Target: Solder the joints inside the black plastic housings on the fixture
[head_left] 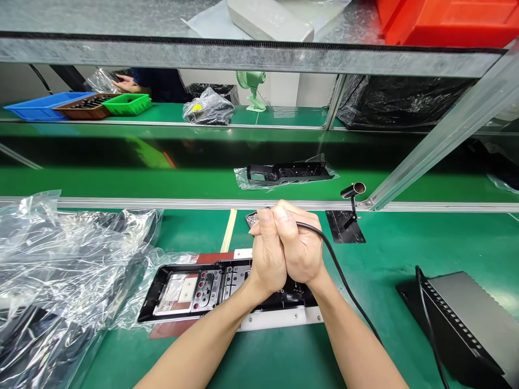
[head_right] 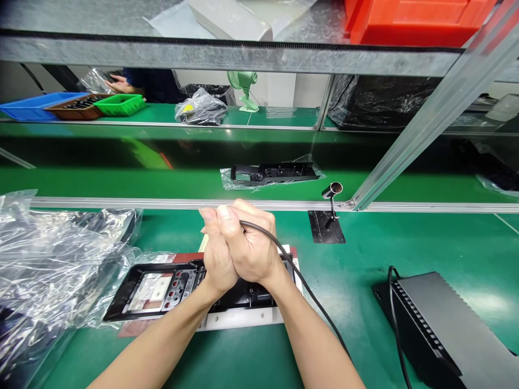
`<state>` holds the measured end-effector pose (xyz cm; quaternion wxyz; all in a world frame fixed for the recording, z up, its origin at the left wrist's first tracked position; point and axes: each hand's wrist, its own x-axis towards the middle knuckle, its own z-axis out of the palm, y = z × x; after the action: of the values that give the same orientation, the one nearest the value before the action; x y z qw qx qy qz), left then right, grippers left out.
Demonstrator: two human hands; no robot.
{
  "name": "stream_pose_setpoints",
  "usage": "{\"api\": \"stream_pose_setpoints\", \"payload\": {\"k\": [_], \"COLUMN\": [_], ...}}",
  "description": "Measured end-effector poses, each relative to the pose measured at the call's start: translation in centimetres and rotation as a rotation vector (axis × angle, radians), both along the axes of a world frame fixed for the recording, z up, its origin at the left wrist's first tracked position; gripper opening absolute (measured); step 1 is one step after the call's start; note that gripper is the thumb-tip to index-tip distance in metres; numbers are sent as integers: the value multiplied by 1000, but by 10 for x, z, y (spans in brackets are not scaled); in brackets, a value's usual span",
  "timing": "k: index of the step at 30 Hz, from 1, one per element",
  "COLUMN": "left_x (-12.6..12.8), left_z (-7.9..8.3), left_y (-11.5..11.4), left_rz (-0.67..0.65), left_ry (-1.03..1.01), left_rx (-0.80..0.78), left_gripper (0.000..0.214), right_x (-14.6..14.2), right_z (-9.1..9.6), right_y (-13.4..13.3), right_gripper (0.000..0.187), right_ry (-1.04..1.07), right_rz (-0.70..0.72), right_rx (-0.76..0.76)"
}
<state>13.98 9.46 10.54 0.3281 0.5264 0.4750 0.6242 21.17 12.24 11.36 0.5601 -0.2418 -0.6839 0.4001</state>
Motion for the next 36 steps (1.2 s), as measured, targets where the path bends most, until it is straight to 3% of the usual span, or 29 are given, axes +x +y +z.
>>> {"api": "stream_pose_setpoints", "payload": {"k": [11,18,23,26,31,36], "left_x": [-3,-9,-29,-51,-91,-120], "left_z": [-8,0,1,-9,-29,-52], "left_y": [1,2,0,-7,-31,-54], "left_rz": [14,-168,-324,-245,-149,-67], "left_ry": [34,42,257,331,513,824], "left_rx": [8,-104,-25,26,-92,-88], "left_gripper": [55,67,76,68,42,31], "right_x": [3,12,15,14,9,0], "right_z": [2,11,16,11,-2,-3], "right_y": [-2,0,-5,-13,-21,-25], "right_gripper": [43,46,42,44,45,47], "right_ry": [-12,-124,-201,-107,203,311], "right_rz": [23,-42,-119,-119,-21,-55], "right_rx": [-18,47,110,4,-285,-314]}}
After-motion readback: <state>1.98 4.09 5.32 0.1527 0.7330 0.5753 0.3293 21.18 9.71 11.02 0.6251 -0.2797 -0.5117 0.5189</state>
